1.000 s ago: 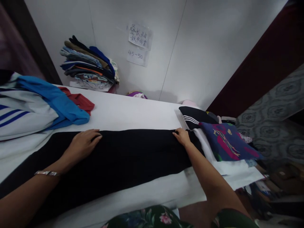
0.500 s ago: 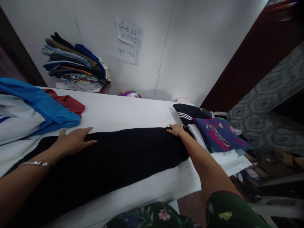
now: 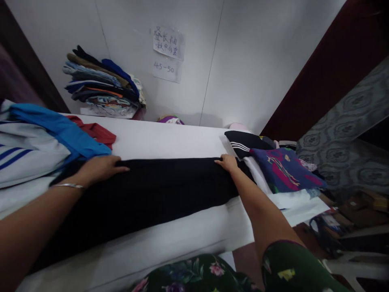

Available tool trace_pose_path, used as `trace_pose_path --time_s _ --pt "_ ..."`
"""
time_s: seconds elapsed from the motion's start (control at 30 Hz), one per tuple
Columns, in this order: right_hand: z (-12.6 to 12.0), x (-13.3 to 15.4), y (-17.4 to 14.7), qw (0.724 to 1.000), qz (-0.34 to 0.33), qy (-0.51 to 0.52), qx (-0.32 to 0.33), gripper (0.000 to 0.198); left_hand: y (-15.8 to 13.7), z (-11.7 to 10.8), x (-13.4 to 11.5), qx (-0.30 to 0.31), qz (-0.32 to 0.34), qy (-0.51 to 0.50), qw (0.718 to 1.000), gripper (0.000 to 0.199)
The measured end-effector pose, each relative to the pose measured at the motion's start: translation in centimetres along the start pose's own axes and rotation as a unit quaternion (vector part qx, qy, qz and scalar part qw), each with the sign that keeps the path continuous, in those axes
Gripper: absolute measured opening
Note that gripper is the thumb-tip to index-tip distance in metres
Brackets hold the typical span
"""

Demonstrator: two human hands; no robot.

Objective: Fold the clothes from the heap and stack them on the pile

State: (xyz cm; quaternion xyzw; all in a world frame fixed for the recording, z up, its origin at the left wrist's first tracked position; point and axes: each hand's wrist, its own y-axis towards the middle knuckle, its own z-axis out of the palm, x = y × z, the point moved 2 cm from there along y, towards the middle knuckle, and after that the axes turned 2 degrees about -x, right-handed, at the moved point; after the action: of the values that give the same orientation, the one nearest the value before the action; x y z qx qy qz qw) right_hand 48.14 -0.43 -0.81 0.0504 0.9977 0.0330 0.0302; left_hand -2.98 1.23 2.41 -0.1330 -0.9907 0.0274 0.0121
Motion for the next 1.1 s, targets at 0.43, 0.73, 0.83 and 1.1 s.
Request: trace_pose_path --time_s 0.43,0.73,0.83,1.1 --pt "0.4 1.5 -0.9 0.997 -0.049 0.016 -0.051 0.051 -1.8 2.5 -2.4 -0.122 0.047 0.021 0.991 0.059" --pt "2.4 2.2 -2.3 0.995 -0.052 0.074 0.038 0.059 -2.6 5.8 -2.7 -0.035 0.079 0.011 0.996 0.047" --pt "1.4 2.0 -2.4 0.995 -0.047 0.076 0.042 0.058 -2.3 6.2 -2.3 -0.056 0.082 -0.003 0.995 0.046" --pt "2.0 -0.6 -6.0 0.992 -0.005 0.116 0.039 0.063 -1.7 7.4 -1.7 -0.041 0.083 0.032 0.995 0.047"
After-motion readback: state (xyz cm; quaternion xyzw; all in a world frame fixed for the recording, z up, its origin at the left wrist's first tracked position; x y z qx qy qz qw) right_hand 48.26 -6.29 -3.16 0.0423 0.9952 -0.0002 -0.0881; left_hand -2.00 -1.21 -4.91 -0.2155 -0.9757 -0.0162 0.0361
